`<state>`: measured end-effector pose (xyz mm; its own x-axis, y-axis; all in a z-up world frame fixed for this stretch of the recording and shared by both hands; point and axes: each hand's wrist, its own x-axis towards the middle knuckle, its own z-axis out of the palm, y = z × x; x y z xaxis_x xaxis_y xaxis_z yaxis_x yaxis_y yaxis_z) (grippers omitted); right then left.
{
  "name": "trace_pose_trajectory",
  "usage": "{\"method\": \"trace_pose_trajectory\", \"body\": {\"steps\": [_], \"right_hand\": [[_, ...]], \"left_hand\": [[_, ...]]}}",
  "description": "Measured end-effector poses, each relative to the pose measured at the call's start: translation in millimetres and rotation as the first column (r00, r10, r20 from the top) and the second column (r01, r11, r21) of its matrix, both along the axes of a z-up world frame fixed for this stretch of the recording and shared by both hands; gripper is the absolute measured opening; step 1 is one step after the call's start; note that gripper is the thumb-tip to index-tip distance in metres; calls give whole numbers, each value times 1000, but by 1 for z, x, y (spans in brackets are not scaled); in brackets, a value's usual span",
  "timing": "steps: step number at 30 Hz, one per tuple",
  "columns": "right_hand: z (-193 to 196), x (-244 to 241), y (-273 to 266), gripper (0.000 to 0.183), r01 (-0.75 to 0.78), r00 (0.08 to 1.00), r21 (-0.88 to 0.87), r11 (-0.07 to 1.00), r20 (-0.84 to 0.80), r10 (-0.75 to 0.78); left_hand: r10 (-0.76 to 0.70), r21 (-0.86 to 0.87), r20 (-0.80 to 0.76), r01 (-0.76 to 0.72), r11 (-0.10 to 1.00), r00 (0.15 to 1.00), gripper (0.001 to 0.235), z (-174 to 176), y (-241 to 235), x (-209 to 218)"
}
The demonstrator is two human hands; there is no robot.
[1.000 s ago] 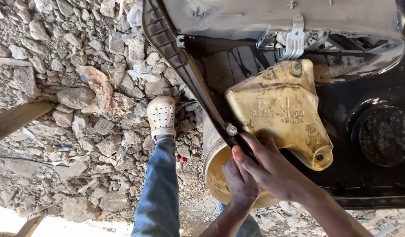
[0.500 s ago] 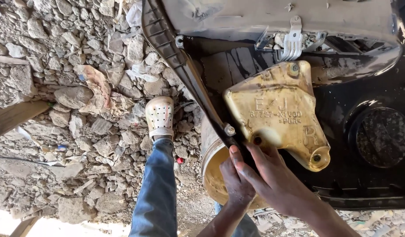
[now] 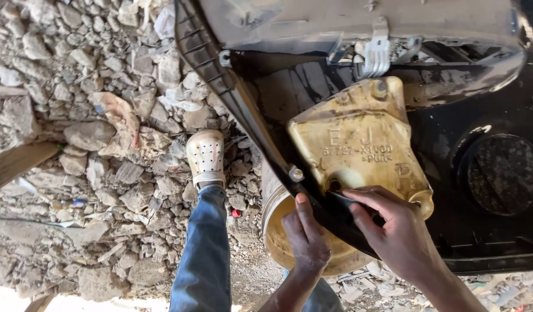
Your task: Cleaning a car door panel by scrubbing it with a cloth and water from a bucket
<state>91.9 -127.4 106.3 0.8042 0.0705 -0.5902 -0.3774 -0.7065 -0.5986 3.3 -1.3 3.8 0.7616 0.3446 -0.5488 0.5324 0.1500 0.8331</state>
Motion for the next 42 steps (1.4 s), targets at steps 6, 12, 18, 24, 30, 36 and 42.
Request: {"method": "trace_pose_trajectory", "body": {"steps": [6,12,18,24,30,36,42], "right_hand": [[-18,-23,-17,32,-147,989,-89,985,-27,145],[-9,-15,-11,34,-310,950,-155,938,-81,301],[-23,-20,-15,35,-269,957,-128,955,-143,251],[-31,-20,0,35,-255,966,-148,956,-3,257],[-47,-17,12,36,-319,937,-145,937,100,334],[-29,11,17,29,-436,828,-194,879,-470,306],[-50,-3,25,33,-342,931,-195,919,64,360]], "left_hand": [[6,207,-24,-1,978,1000,62,-12,0,-16],[-416,903,119,76,423,902,63,-48,-2,-53],[-328,744,86,158,649,941,46,-46,-4,-58],[-464,906,131,84,415,876,60,-23,2,-29],[-441,812,152,143,566,884,63,-26,0,-34],[-156,524,57,103,845,986,31,-11,-5,-19],[0,51,-30,2,999,1000,63,12,1,8]]}}
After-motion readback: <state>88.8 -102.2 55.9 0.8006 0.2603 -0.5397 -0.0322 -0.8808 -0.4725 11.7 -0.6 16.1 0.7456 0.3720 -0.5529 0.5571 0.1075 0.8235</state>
